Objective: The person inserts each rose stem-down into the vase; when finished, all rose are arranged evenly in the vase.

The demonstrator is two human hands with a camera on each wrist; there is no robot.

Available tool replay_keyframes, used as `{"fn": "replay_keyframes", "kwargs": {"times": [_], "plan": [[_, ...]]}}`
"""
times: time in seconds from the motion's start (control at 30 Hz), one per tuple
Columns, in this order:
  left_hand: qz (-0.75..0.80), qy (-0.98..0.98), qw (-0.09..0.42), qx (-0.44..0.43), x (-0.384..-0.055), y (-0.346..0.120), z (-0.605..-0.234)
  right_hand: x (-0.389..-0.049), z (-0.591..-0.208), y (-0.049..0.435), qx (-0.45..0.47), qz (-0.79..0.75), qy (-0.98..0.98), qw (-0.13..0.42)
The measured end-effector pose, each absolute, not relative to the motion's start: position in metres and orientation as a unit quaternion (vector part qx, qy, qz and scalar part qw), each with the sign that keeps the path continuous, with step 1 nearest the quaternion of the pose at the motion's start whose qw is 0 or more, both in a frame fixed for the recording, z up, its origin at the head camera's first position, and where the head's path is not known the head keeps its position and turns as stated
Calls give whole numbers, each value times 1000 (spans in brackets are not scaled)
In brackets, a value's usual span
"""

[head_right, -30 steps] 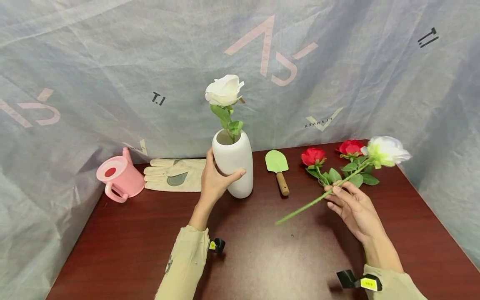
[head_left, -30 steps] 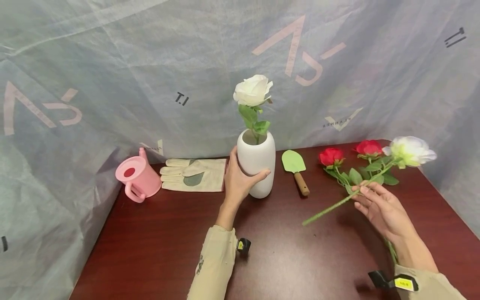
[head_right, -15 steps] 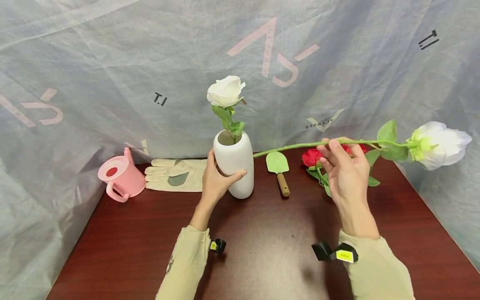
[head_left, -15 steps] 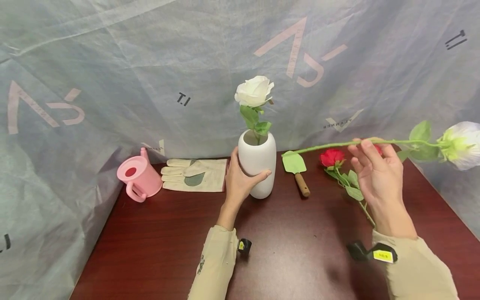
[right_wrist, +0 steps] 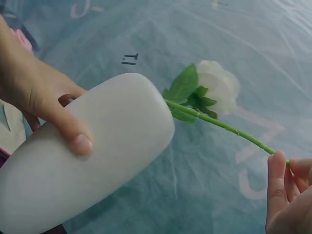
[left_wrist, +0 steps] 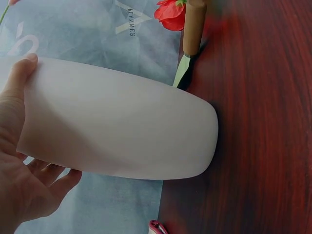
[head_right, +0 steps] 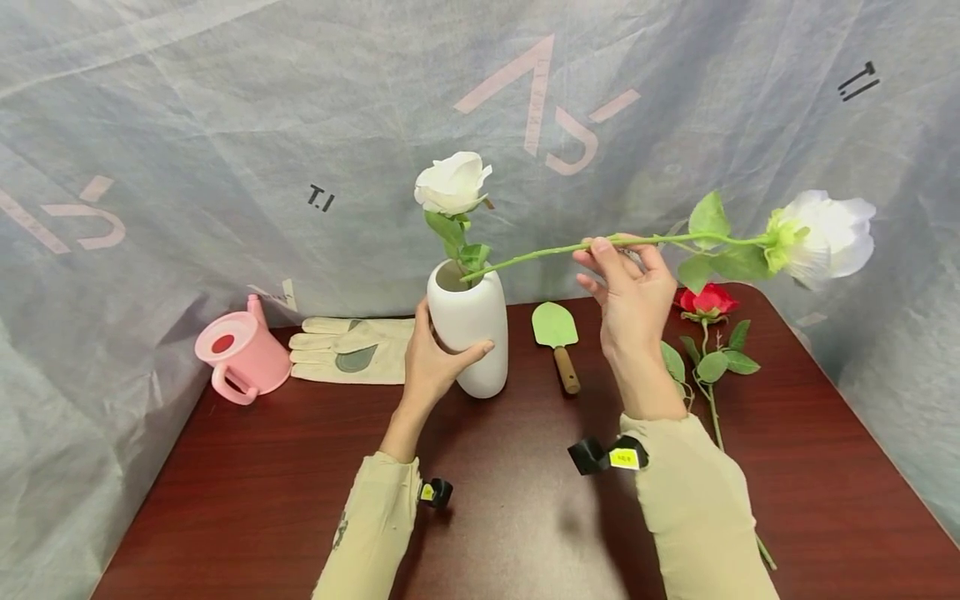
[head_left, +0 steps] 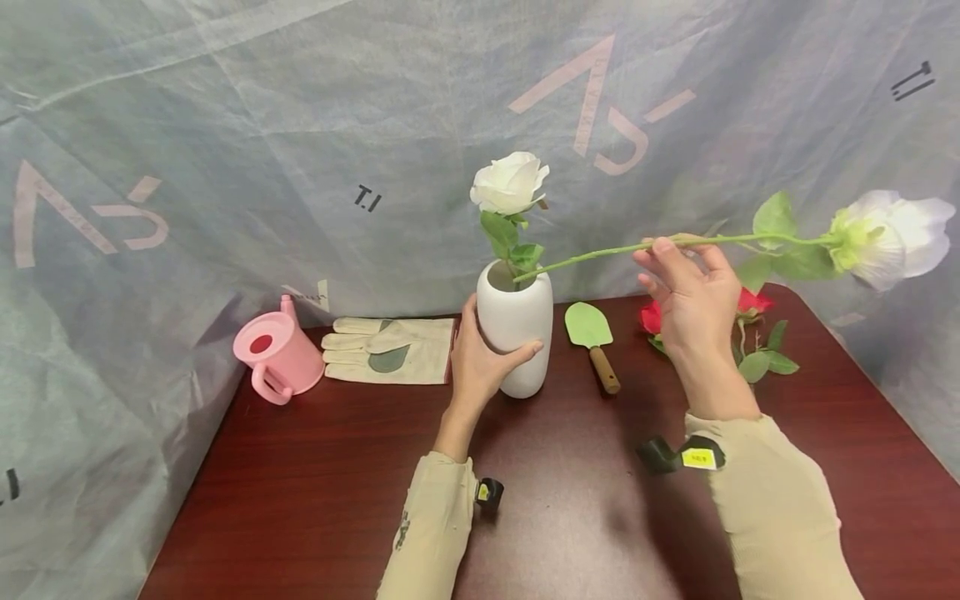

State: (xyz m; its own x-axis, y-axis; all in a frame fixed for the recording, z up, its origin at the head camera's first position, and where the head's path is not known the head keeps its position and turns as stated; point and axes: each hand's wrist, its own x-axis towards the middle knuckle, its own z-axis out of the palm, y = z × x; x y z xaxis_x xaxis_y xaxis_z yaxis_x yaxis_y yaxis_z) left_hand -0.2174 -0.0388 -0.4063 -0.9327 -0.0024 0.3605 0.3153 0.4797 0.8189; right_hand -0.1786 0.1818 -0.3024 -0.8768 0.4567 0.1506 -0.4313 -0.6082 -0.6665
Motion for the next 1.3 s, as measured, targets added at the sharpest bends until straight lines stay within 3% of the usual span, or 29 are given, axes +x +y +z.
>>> {"fn": "replay_keyframes", "kwargs": {"times": [0.37, 0.73, 1.07, 1.3], "plan": [[-503, -844, 162, -92, -217, -39, -408, -195, -299, 157, 16, 815, -496, 297], [-510, -839, 160, -99, -219, -38, -408, -206, -306, 132, 38, 730, -630, 260], [-512, -839, 156, -99, -218, -39, -408, -210, -311, 117, 14, 526, -809, 263], [-524, -833, 152, -95, -219, -38, -408, -208, -305, 119, 78, 380, -900, 202]]}}
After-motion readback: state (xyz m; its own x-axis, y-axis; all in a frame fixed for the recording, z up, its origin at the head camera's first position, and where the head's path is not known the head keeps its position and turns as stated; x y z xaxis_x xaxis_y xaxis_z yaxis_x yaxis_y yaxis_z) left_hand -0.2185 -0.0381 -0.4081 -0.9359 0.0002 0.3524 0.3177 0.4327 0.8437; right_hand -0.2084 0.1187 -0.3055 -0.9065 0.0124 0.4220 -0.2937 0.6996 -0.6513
